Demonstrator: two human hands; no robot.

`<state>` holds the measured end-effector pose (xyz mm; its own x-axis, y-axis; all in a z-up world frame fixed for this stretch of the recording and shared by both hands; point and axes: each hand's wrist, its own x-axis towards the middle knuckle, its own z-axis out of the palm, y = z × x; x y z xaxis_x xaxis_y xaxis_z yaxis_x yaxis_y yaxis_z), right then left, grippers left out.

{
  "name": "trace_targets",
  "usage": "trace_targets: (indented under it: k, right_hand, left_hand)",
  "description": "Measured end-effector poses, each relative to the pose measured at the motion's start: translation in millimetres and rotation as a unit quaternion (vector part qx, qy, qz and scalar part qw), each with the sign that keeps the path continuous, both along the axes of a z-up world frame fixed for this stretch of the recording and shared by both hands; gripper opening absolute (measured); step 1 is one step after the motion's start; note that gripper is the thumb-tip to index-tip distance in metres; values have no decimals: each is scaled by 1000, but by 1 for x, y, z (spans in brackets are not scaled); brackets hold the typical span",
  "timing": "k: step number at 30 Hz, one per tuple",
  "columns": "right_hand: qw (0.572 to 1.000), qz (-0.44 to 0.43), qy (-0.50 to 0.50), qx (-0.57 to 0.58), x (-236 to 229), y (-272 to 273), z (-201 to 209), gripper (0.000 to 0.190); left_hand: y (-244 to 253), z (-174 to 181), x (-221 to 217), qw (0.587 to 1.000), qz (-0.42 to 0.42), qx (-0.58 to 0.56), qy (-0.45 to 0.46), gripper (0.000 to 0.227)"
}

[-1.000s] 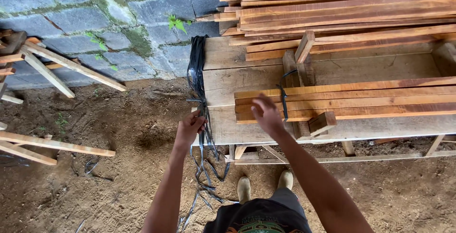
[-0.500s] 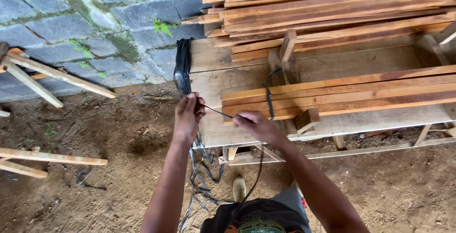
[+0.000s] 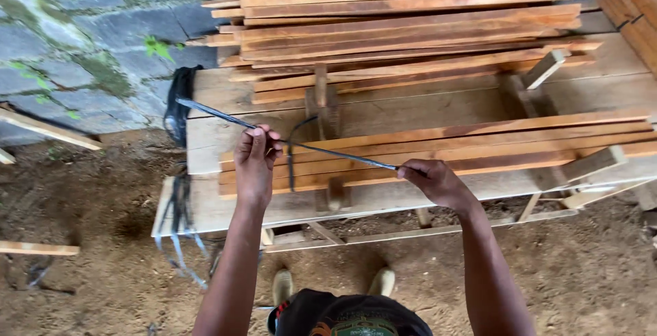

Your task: Bundling multiple long wooden slats together using plastic tie strips.

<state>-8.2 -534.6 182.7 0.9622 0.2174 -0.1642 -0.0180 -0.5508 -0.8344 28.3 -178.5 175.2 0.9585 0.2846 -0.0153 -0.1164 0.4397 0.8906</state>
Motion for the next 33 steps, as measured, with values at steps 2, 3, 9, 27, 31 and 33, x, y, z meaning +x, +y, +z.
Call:
trace_targets:
  k: [2, 3, 9, 27, 31, 33]
  right_hand:
    - [1000, -11, 2, -23, 13, -42, -11, 17]
    - [999, -27, 11, -43, 15, -61, -18, 29]
    - [988, 42, -83, 120, 25, -66, -19, 91]
    - [991, 80, -57, 94, 99, -226, -2, 14]
    - [943, -42, -144, -297, 120, -284, 18, 30]
    - [831, -184, -256, -457, 151, -338, 5, 22]
  left_hand:
    - [-43, 0, 1, 1000, -7, 8, -4, 17]
    - [-62, -1, -2, 1000, -19, 20, -2, 17]
    - [-167, -6, -8, 994, -110, -3, 3, 16]
    - [-227, -40, 90, 988, -150, 24, 31, 18]
    - [-250, -57, 104, 990, -132, 39, 17, 18]
    - [-263, -58, 106, 982, -107, 156, 10, 22]
